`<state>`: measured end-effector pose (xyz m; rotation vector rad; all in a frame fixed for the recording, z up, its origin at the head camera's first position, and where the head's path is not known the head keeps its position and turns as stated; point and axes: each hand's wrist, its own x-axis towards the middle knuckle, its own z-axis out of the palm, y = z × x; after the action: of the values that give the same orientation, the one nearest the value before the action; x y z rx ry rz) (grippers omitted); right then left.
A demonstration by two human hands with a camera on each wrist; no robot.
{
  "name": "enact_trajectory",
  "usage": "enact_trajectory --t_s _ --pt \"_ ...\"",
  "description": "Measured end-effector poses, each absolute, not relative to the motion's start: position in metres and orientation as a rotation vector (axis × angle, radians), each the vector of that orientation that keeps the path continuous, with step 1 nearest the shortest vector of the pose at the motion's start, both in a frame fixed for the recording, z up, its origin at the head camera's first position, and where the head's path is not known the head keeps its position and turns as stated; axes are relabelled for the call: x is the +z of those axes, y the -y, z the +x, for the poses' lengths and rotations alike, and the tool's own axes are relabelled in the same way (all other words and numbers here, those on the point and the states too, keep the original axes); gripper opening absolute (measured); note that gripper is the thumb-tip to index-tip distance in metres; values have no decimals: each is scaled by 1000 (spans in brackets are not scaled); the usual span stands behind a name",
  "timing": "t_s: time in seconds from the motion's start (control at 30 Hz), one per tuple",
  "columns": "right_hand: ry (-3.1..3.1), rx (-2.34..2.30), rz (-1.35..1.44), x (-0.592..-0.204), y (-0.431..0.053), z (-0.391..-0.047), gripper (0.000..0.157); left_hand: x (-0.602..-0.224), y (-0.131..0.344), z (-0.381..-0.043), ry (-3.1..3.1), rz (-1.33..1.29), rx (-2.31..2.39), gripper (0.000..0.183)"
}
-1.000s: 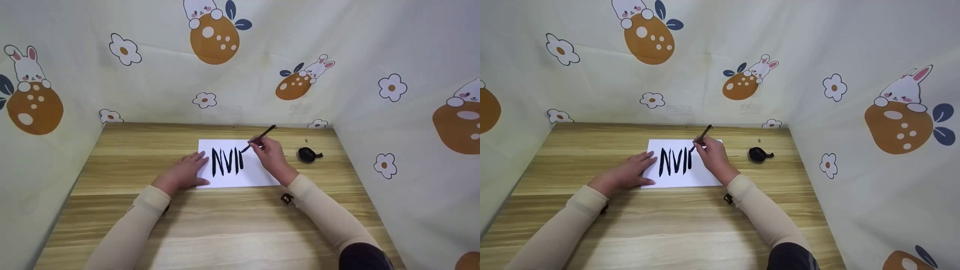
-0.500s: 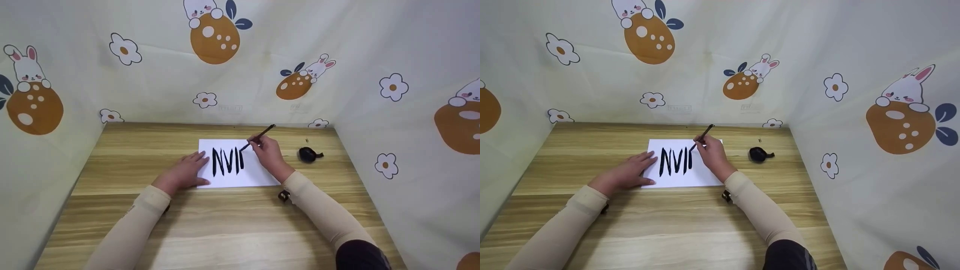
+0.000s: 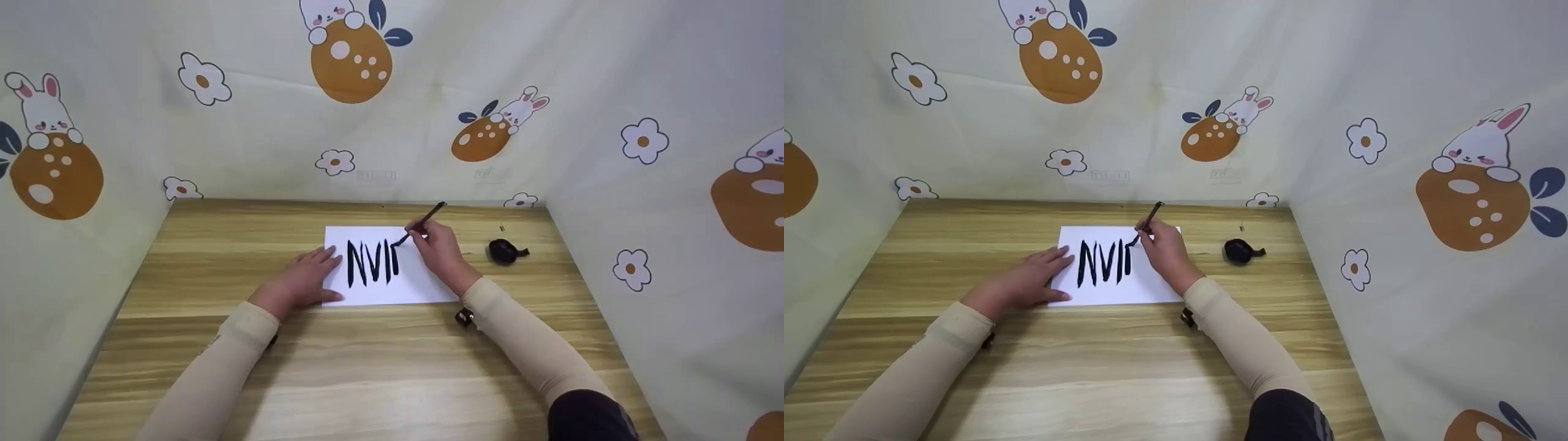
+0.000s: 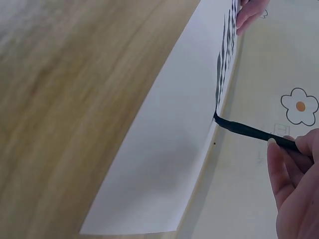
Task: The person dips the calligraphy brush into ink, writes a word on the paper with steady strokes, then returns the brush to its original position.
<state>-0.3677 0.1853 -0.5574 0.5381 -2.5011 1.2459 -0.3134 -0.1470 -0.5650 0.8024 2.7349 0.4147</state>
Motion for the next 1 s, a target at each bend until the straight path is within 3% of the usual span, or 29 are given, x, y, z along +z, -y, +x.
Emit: enact_trajectory --t_s 1.0 --pt "2546 1087 555 -553 -204 -358 9 -567 147 -315 -2731 785 406 95"
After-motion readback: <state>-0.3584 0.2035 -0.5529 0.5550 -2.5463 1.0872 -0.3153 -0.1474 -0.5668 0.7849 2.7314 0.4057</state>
